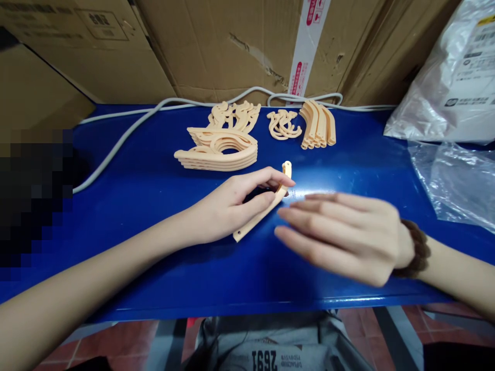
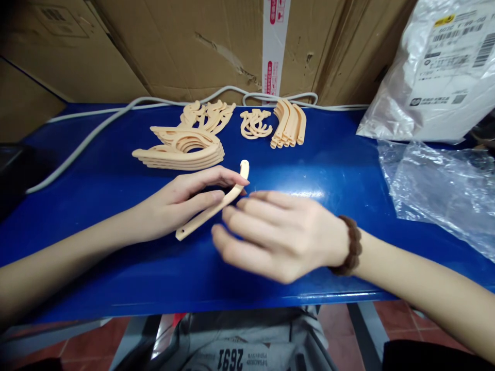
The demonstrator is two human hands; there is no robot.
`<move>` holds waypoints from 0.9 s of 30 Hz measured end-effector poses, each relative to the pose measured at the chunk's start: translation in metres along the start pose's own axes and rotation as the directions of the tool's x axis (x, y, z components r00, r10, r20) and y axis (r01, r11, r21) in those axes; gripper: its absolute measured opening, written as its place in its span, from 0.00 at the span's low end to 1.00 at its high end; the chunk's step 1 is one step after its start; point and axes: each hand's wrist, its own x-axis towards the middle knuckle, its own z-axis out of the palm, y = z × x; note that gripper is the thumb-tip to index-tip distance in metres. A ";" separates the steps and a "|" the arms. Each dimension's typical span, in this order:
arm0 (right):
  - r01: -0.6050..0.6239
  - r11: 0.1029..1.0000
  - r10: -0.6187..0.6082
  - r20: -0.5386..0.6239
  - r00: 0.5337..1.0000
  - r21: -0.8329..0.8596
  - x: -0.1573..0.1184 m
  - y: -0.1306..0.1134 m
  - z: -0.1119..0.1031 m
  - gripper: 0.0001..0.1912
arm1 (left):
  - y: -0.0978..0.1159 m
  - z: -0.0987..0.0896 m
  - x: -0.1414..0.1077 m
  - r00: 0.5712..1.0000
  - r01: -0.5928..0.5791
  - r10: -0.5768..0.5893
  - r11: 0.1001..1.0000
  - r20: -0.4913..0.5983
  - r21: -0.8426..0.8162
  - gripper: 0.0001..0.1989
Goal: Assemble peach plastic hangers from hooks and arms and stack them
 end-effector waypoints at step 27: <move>-0.478 0.876 0.386 0.507 0.771 0.060 0.055 0.161 0.071 0.13 | 0.000 0.001 -0.003 0.999 0.021 -0.029 0.981 0.040 0.194 0.04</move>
